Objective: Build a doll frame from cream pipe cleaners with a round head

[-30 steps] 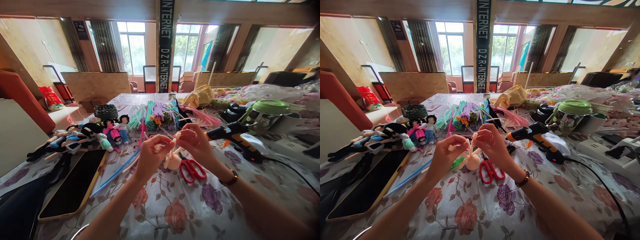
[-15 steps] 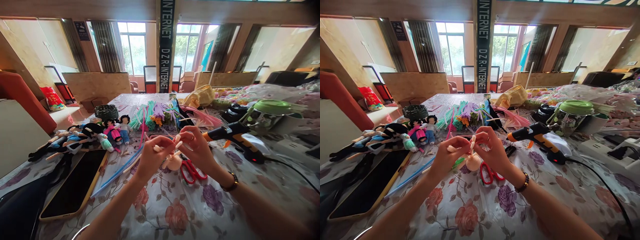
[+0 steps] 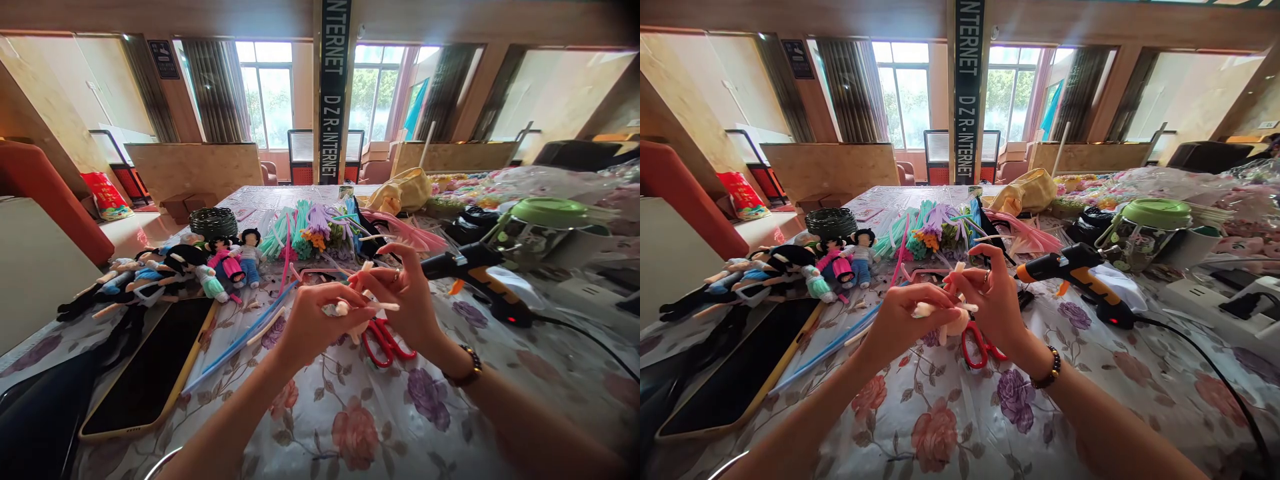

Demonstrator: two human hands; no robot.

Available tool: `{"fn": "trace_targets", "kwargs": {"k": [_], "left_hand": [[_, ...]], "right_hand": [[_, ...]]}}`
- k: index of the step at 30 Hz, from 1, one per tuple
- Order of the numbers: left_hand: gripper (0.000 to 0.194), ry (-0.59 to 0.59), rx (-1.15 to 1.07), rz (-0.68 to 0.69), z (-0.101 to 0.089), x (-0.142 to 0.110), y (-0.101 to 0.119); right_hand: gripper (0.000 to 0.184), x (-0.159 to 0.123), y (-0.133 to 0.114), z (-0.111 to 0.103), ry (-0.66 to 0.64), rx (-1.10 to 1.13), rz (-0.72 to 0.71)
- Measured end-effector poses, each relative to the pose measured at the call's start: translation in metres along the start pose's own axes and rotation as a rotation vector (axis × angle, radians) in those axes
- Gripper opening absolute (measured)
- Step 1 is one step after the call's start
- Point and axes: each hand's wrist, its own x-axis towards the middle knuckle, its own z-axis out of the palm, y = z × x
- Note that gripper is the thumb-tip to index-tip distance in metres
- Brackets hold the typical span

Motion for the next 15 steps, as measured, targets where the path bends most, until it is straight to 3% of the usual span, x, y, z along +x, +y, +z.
{"fn": "trace_targets", "kwargs": {"k": [4,9,12,15], "left_hand": [[0.011,-0.079,-0.056,0.019,-0.0017,-0.0008,0.0026],[0.03,-0.103,-0.279,-0.033,-0.0048,0.0003,-0.0002],[0.039,-0.068,-0.304,-0.061,-0.004,0.0007,-0.0011],[0.03,0.02,-0.269,-0.103,-0.0017,0.0014,0.0002]], "right_hand": [[0.034,0.0021,0.0,-0.0008,-0.05,0.032,0.02],[0.039,0.0027,-0.0027,-0.0002,-0.124,0.102,0.052],[0.043,0.0022,-0.0049,-0.0008,-0.167,0.12,0.065],[0.042,0.0016,-0.006,-0.0012,-0.18,0.076,0.049]]}}
